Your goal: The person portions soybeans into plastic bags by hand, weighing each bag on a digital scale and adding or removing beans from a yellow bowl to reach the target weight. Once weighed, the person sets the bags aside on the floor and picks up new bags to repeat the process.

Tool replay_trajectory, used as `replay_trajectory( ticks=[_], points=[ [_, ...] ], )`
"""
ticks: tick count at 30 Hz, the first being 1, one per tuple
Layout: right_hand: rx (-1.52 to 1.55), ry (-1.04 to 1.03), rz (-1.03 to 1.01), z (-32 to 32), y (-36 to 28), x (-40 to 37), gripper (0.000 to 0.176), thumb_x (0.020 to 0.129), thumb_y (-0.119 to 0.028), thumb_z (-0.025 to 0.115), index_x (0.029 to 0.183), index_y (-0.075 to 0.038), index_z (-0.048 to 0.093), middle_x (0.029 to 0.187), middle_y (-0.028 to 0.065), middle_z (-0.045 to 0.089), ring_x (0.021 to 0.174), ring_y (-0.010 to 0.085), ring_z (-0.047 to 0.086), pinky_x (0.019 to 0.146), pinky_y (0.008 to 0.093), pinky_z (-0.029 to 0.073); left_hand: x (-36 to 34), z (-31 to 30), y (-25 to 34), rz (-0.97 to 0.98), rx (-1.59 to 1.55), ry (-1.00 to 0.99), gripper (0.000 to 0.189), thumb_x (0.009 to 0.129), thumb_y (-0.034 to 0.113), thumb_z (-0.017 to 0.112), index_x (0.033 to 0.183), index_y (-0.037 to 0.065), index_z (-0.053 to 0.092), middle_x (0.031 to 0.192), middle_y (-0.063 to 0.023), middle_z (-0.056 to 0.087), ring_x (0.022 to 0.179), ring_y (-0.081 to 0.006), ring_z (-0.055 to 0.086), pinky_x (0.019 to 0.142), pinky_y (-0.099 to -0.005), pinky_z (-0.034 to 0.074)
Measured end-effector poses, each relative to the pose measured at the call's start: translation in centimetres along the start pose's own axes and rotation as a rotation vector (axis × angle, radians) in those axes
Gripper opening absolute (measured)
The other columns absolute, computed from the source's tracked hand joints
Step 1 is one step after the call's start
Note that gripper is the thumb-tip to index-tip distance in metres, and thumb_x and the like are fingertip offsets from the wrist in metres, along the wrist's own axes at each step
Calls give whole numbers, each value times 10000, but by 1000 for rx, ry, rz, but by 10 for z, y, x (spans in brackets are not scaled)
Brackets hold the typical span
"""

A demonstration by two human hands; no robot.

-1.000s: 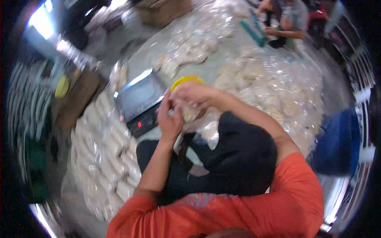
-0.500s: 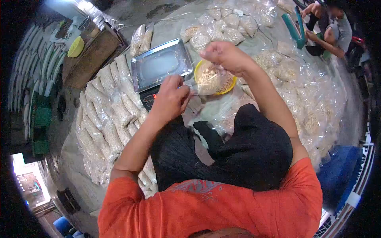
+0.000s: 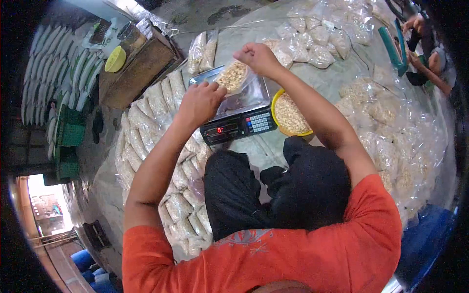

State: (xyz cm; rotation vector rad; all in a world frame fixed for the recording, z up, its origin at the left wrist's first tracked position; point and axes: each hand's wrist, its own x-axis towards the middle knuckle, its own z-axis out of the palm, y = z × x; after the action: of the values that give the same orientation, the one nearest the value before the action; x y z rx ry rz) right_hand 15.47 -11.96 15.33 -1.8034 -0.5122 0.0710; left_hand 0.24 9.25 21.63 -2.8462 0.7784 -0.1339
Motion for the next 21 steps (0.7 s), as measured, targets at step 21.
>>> replay_trajectory(
  ticks=[21],
  points=[
    [-605,115,48,-78,106,-99,405,959,-495,674,973,-93,726,989,168,712,944,405,700,825,543,538,-11,84,229,-773,-1744,-39,405,1041,328,660,1352,78,593,990,-94,652,743,-215,622,671,-384,537]
  ],
)
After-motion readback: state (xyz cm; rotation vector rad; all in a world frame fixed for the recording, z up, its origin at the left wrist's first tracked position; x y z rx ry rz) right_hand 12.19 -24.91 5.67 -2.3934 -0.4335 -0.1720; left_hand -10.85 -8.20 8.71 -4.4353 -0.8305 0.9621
